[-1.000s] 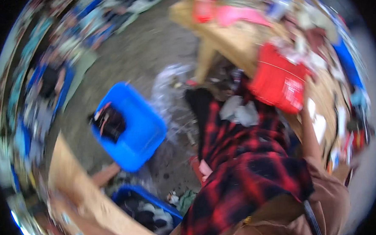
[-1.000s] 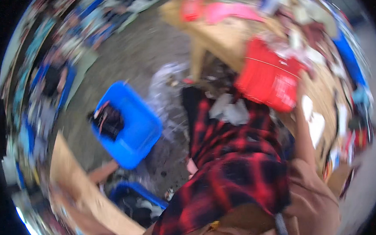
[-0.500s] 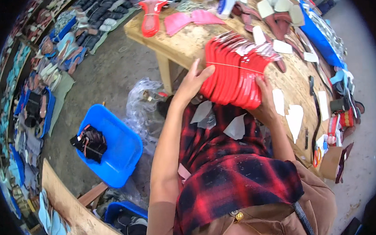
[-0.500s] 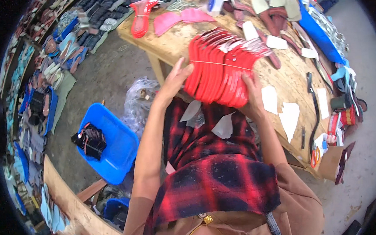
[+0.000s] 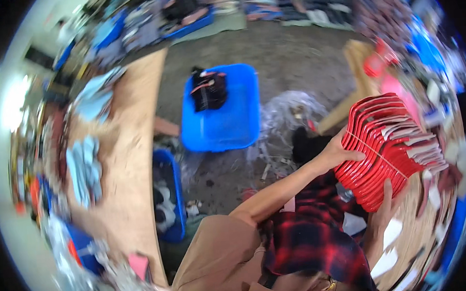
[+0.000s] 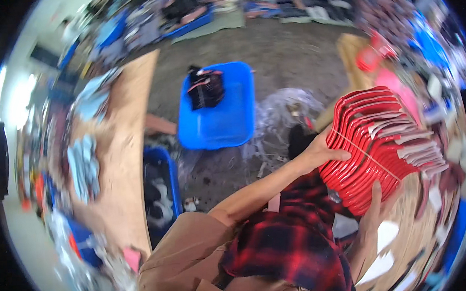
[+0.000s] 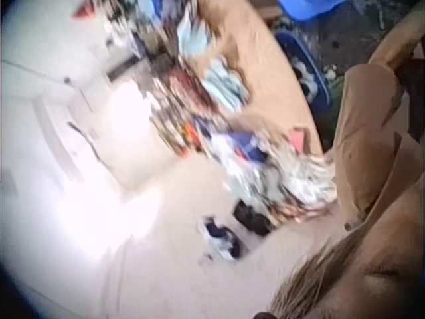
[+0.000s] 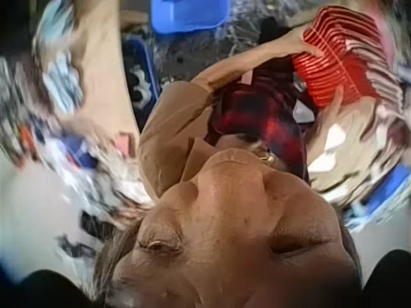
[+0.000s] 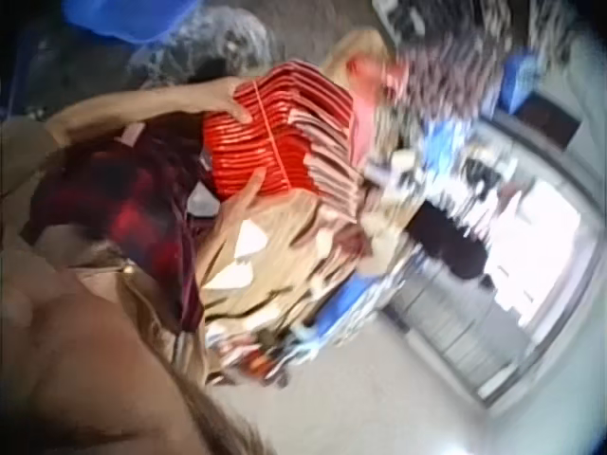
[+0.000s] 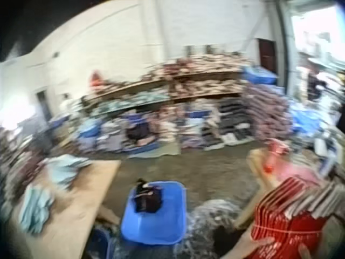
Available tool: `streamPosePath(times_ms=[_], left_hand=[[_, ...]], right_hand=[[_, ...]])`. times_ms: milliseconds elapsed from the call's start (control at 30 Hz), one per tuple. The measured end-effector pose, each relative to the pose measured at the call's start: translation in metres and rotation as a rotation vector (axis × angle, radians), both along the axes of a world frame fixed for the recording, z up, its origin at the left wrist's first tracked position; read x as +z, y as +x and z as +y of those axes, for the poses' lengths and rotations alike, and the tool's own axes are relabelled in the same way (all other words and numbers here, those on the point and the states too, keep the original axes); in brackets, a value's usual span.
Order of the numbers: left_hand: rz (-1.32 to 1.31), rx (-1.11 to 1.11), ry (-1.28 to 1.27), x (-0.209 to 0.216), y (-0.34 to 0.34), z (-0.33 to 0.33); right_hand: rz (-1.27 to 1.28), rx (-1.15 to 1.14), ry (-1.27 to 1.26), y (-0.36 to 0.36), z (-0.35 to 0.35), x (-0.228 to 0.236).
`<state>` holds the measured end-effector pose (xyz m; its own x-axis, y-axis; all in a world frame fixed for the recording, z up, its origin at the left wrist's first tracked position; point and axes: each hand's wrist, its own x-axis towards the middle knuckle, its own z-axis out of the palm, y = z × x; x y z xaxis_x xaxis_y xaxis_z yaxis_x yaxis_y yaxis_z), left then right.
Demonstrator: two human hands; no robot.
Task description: The person assembles red slipper soles by placing white insole pads onto them and pressing them into place. They handle the soles one at a time, stack the finished units, and later handle pink fabric straps and pink foam pieces on the workbench.
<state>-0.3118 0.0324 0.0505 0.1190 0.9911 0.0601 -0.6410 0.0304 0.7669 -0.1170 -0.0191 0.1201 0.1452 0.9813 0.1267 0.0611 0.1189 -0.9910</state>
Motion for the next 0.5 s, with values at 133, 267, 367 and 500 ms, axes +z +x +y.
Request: streamPosePath(times_ms=[133, 267, 367, 500], left_hand=[[0.054, 0.421, -0.091, 0.005, -0.102, -0.055], [0.146, 0.877, -0.189, 0.021, -0.188, -0.136], [0.14, 1.212, -0.207, 0.032, -0.24, -0.187], [0.115, 1.535, -0.036, 0.04, -0.309, -0.244]], right_hand=[[-0.308, 0.264, 0.052, -0.095, 0.028, -0.007], [-0.215, 0.751, 0.216, -0.216, 0.055, -0.031], [-0.15, 1.028, 0.465, -0.334, 0.054, -0.018], [-0.108, 1.332, 0.611, -0.481, 0.014, 0.033]])
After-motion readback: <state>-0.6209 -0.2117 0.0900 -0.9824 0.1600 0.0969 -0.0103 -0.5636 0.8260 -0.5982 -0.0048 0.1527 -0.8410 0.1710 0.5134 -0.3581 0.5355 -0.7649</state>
